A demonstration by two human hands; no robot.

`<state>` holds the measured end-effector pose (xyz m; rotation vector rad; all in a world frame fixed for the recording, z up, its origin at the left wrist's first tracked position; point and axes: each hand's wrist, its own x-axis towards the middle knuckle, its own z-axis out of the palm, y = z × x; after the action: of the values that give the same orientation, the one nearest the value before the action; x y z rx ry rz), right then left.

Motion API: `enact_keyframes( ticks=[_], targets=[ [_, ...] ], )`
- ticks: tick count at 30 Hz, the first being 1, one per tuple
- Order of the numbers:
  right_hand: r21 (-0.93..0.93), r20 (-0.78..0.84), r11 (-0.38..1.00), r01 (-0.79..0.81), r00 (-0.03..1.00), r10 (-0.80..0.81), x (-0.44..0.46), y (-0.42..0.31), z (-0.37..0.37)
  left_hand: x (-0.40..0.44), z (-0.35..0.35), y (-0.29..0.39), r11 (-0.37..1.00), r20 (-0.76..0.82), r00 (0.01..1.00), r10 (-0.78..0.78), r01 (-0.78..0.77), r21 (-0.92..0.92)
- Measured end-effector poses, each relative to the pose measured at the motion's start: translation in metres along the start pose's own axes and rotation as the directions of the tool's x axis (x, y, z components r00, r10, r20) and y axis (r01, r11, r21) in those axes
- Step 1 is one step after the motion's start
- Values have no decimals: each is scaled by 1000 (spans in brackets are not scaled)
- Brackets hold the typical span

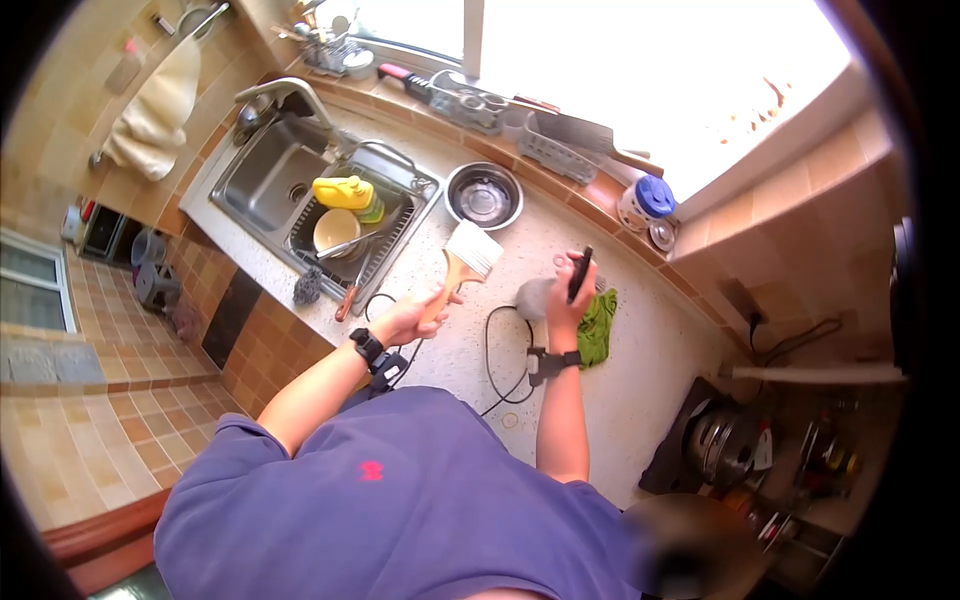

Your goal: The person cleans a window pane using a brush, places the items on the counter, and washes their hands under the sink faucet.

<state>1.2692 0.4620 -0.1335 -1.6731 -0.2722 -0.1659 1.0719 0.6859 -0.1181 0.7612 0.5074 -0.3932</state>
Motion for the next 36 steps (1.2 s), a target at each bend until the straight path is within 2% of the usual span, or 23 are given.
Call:
enact_keyframes(
  ticks=[2, 4, 5, 8, 11, 14, 15, 18, 19, 20, 21, 22, 24, 26, 29, 32, 34, 36],
  targets=[
    [-64, -29, 982, 179, 983, -181, -10, -8, -1, -1, -3, -9, 997, -59, 997, -47, 50, 53],
    [-48, 0, 999, 20, 1000, -20, -31, -28, -14, 7, -1, -28, 996, 4, 1000, -31, 30, 78],
    [-49, -4, 998, 40, 999, -40, -34, -32, -9, 4, -9, -32, 997, -11, 998, -66, 67, 42],
    [-74, 24, 996, 48, 999, -47, -52, -39, 1, 18, -7, -50, 987, 37, 996, 84, -89, 138],
    [-147, -18, 986, 76, 997, -79, -43, -27, 4, 46, -1, -54, 978, -13, 986, 168, -165, 132],
    [-111, -67, 989, 101, 992, -109, -23, -23, 7, 83, -8, -60, 974, -60, 984, 170, -158, 165],
    [-87, -49, 996, 25, 998, -29, -20, -24, 6, 93, -10, -62, 968, -95, 982, 166, -143, 206],
    [-152, 51, 986, 62, 997, -55, -19, -22, 2, 130, -21, -74, 931, -173, 966, 193, -125, 343],
    [-53, 26, 997, 60, 998, -58, -19, 3, -1, 142, -27, -76, 886, -170, 972, 163, -68, 458],
    [-114, 38, 993, 44, 998, -40, -18, -9, 2, 150, -30, -89, 851, -215, 937, 276, -134, 509],
    [-106, 38, 993, 45, 998, -42, -18, -4, 1, 147, -24, -87, 859, -294, 922, 252, -74, 506],
    [-112, 44, 992, 58, 998, -53, -20, -9, 1, 147, -23, -88, 827, -289, 920, 267, -65, 558],
    [-81, 38, 995, 52, 998, -49, -21, -5, 1, 139, -17, -89, 708, -325, 850, 415, -77, 702],
    [-68, 52, 996, 54, 997, -51, -21, -6, 0, 126, -14, -88, 583, -251, 806, 537, -139, 800],
    [-26, 67, 998, 60, 996, -58, -20, 5, -8, 108, -11, -88, 473, -266, 798, 541, -27, 881],
    [-50, 52, 995, 92, 995, -89, -18, 13, -8, 54, -1, -65, 504, -152, 908, 390, -72, 861],
    [-112, 66, 985, 133, 990, -126, -19, 9, -12, 16, 7, -54, 535, -116, 939, 323, -80, 841],
    [-37, 65, 994, 106, 993, -104, -20, 16, -13, -32, 19, -41, 583, -76, 945, 318, -131, 802]
  ],
)
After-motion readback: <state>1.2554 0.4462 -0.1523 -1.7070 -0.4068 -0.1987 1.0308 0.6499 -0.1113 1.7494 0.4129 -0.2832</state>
